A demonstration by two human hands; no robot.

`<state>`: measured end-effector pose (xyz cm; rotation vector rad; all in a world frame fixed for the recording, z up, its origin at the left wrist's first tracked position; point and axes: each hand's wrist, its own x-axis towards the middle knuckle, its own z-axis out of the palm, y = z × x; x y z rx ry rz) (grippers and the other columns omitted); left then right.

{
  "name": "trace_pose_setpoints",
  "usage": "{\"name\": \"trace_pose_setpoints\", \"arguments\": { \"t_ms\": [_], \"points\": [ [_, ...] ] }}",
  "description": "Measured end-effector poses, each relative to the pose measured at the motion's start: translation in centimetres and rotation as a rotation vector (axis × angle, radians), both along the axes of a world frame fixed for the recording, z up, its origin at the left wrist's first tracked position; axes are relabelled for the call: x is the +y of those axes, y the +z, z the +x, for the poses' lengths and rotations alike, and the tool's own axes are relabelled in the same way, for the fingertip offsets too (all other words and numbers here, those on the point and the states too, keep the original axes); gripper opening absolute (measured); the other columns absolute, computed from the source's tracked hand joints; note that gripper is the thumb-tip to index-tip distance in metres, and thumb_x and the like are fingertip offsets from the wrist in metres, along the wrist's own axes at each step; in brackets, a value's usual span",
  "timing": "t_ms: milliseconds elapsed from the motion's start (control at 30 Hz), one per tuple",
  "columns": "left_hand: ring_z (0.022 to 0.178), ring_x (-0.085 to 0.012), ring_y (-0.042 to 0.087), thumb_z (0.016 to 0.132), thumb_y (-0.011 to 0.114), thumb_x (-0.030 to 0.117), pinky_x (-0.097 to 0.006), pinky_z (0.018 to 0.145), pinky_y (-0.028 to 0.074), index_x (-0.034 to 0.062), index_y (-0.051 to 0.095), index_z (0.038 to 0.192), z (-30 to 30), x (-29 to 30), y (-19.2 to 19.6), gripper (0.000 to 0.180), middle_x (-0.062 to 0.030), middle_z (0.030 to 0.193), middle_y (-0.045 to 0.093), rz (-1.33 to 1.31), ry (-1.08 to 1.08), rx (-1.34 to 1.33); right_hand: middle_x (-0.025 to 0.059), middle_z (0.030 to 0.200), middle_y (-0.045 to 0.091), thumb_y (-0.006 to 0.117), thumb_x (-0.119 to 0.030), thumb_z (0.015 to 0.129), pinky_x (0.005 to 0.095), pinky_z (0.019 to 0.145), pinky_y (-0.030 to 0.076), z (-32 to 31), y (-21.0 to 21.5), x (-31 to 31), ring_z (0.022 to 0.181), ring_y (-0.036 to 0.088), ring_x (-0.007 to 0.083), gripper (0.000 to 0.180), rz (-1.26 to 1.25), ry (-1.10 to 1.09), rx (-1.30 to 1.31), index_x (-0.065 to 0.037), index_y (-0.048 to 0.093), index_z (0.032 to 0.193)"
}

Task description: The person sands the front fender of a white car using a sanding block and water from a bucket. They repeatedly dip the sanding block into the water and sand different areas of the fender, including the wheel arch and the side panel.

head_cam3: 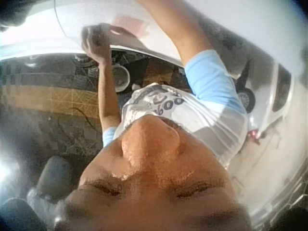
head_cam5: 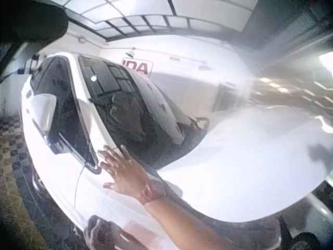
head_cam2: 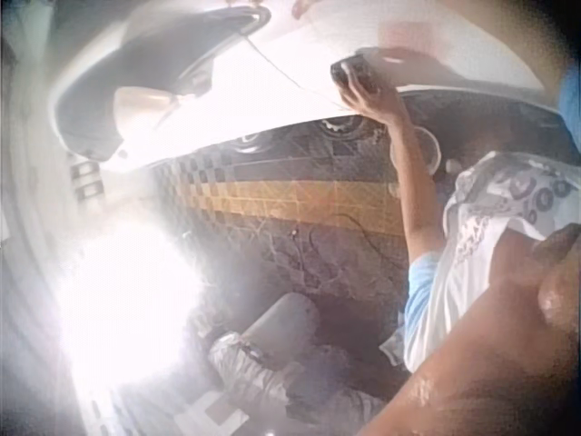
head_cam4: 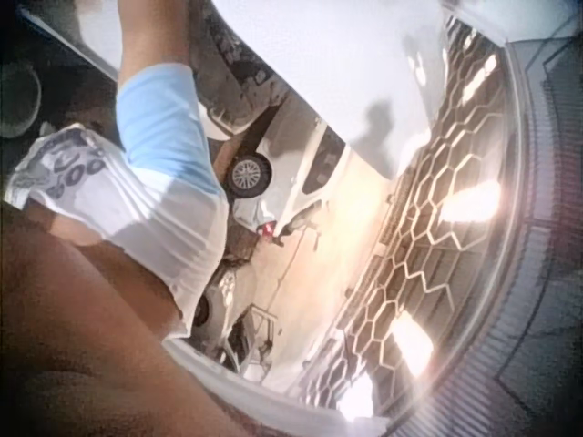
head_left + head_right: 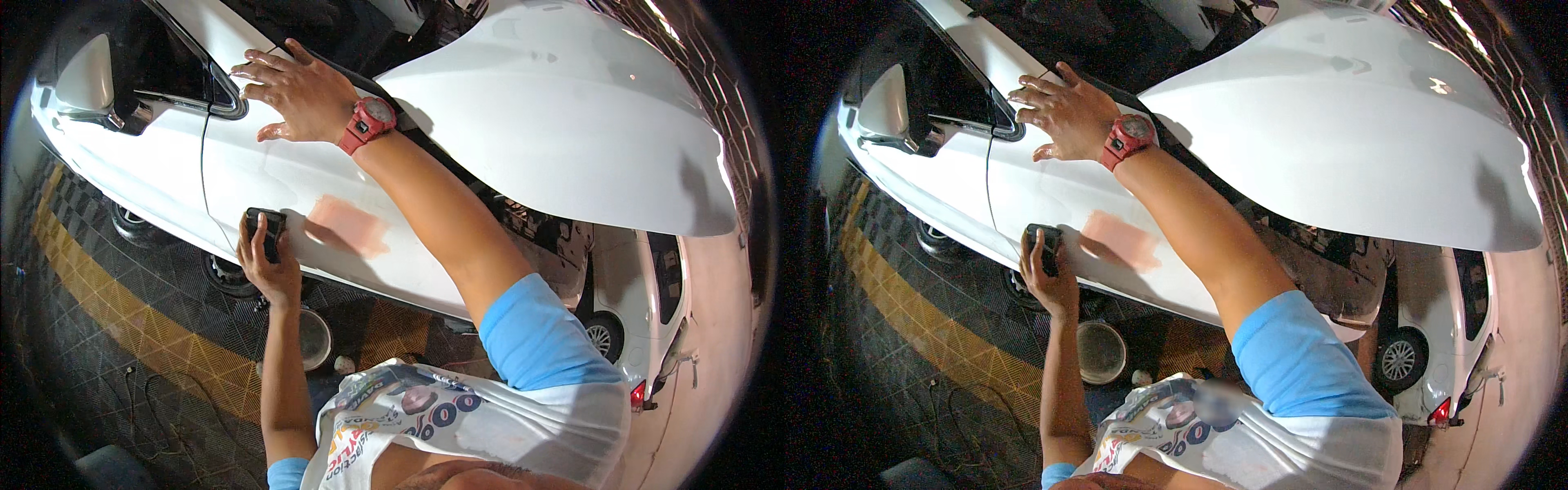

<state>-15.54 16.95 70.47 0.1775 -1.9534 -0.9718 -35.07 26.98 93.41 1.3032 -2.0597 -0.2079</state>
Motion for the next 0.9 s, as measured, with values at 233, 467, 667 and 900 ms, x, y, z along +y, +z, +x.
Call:
{"name": "trace_pose_setpoints", "arguments": {
  "t_ms": [233, 467, 667, 900],
  "points": [
    [0.125, -0.0364, 0.068, 0.103, 0.071, 0.013, -0.051, 0.107, 0.056, 0.009, 0.064, 0.147, -4.6, -5.4, 2.0, 0.044, -0.0203, 0.138, 0.07, 0.159, 0.043, 0.02, -0.003, 0.166, 0.048, 0.078, -0.067, 0.085, 0.06, 0.131, 0.025, 0.3, 0.4, 0.0, 0.16, 0.033, 0.019, 0.065, 0.007, 0.009, -0.01, -0.026, 0.07, 0.135],
    [0.126, -0.0384, 0.068, 0.101, 0.077, 0.017, -0.051, 0.107, 0.056, 0.0086, 0.065, 0.145, -3.4, -4.6, 0.3, 0.046, -0.019, 0.141, 0.068, 0.051, -0.001, 0.059, -0.0032, 0.164, 0.05, 0.079, -0.066, 0.084, 0.0571, 0.13, 0.029, 0.2, 1.0, -0.2, 0.159, 0.035, 0.0187, 0.063, 0.025, 0.01, 0.02, -0.026, 0.071, 0.133],
    [0.134, -0.0372, 0.061, 0.099, 0.077, 0.014, -0.051, 0.113, 0.051, 0.0097, 0.067, 0.142, -2.0, -2.3, -0.9, 0.045, -0.0174, 0.144, 0.067, 0.069, 0.092, -0.024, -0.001, 0.163, 0.052, 0.082, -0.06, 0.084, 0.055, 0.128, 0.031, 0.8, 1.1, 0.1, 0.156, 0.04, 0.0238, 0.065, -0.013, 0.078, -0.016, -0.021, 0.07, 0.134],
    [0.14, -0.0359, 0.057, 0.097, 0.077, 0.011, -0.049, 0.117, 0.046, 0.0129, 0.066, 0.146, -3.0, -6.2, 1.2, 0.05, -0.0176, 0.149, 0.063, 0.307, 0.123, -0.034, 0.0073, 0.16, 0.054, 0.088, -0.044, 0.082, 0.0552, 0.129, 0.029, 4.6, 3.1, -1.9, 0.154, 0.042, 0.0303, 0.062, 0.045, 0.043, -0.108, -0.015, 0.068, 0.132]
  ]
}}
